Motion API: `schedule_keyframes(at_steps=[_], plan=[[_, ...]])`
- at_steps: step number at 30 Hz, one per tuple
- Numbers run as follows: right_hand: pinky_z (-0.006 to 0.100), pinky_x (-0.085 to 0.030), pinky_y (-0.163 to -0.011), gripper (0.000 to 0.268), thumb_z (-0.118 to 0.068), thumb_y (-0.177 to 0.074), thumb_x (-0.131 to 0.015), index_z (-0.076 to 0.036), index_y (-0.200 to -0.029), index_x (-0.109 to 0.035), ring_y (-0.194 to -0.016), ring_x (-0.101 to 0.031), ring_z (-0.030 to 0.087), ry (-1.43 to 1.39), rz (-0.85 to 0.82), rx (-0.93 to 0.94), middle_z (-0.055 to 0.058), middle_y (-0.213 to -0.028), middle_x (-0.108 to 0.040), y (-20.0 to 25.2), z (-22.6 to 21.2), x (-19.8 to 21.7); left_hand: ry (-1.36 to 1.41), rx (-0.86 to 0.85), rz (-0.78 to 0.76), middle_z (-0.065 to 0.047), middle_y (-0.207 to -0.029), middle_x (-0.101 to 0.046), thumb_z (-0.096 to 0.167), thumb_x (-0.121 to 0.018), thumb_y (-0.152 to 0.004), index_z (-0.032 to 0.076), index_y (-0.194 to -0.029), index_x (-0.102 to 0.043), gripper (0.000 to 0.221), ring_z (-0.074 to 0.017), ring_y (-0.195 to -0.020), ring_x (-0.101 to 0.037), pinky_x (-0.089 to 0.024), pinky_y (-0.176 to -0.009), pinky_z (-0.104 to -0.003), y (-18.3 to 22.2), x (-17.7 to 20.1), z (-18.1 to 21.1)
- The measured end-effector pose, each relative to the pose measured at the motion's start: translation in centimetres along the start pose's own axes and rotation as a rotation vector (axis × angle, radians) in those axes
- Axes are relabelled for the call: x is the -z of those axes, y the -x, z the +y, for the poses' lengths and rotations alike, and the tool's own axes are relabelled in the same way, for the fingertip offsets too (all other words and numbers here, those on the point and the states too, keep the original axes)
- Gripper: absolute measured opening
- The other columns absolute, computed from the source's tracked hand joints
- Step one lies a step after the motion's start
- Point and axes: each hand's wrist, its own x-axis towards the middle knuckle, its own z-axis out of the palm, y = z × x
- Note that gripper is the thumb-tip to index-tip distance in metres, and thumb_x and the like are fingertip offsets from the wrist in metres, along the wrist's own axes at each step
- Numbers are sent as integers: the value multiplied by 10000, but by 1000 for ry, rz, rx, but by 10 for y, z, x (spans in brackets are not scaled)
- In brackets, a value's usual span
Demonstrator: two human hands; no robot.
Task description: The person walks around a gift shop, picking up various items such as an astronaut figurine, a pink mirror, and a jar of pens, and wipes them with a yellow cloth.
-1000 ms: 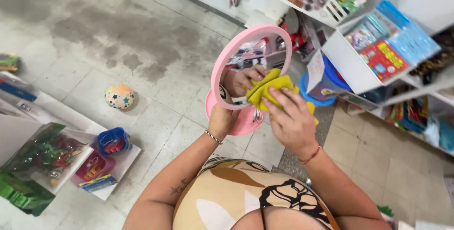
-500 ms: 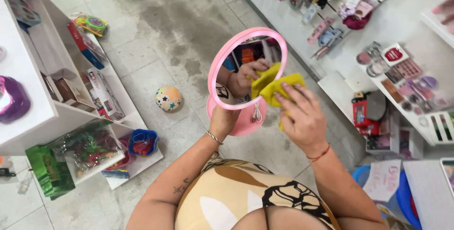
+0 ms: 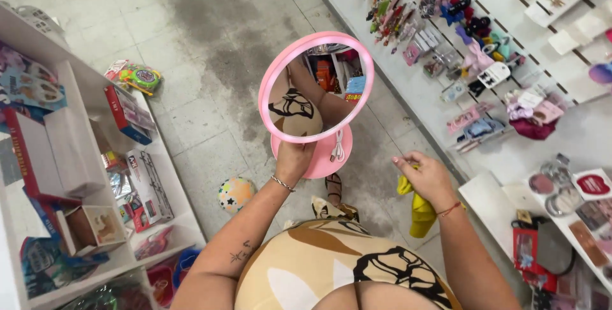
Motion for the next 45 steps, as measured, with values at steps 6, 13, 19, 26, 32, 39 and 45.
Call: schedule_keyframes(at_steps=[6, 13, 19, 26, 32, 39, 45], plan=[[442, -526, -911, 515, -499, -1002, -524, -91, -1244, -728, -990, -732, 333, -193, -387, 117, 152, -874, -803, -195, -42, -39, -26, -38, 123, -209, -1018, -761, 155, -689, -889, 30, -1104, -757, 258, -437, -1005, -703, -588, -830, -543, -116, -12, 3], [429, -560, -752, 644, -464, -1054, -481, 62, -1421, -533, -756, -726, 301, -323, -717, 180, 196, -764, -766, -368, -112, -81, -93, 53, 228, -189, -1021, -764, 196, -696, -911, 40, -1088, -773, 248, -415, -1002, -702, -588, -803, -544, -238, -22, -81], [376, -576, -637, 537, -318, -1011, -575, 87, -1362, -544, -656, -715, 272, -575, -806, 162, 217, -730, -713, -484, -215, -134, -129, 79, 239, -205, -983, -758, 151, -680, -905, 34, -1058, -765, 210, -456, -971, -701, -577, -796, -578, -359, 46, -117], [381, -563, -659, 421, -318, -997, -609, 47, -1201, -663, -700, -705, 265, -547, -750, 214, 218, -777, -743, -622, -348, -193, -138, 80, 232, -194, -956, -754, 202, -684, -931, 64, -1038, -762, 191, -445, -961, -698, -578, -756, -575, -521, 119, -210], [370, -555, -664, 387, -290, -973, -636, 36, -1174, -693, -724, -692, 256, -512, -741, 196, 214, -823, -751, -728, -443, -223, -123, 103, 248, -228, -899, -738, 179, -677, -943, 18, -1014, -746, 190, -463, -916, -703, -583, -728, -564, -645, 166, -266], [356, -584, -678, 344, -293, -987, -666, 24, -1114, -709, -747, -706, 238, -537, -729, 238, 206, -847, -747, -879, -541, -282, -158, 88, 274, -213, -884, -736, 185, -675, -942, 31, -999, -739, 177, -466, -910, -695, -575, -697, -582, -801, 213, -344], [349, -586, -702, 291, -254, -985, -668, 18, -1069, -728, -744, -703, 223, -440, -781, 263, 172, -828, -751, -993, -663, -298, -130, 194, 343, -200, -859, -734, 187, -670, -938, 30, -930, -727, 167, -458, -912, -695, -551, -691, -576, -923, 265, -396]])
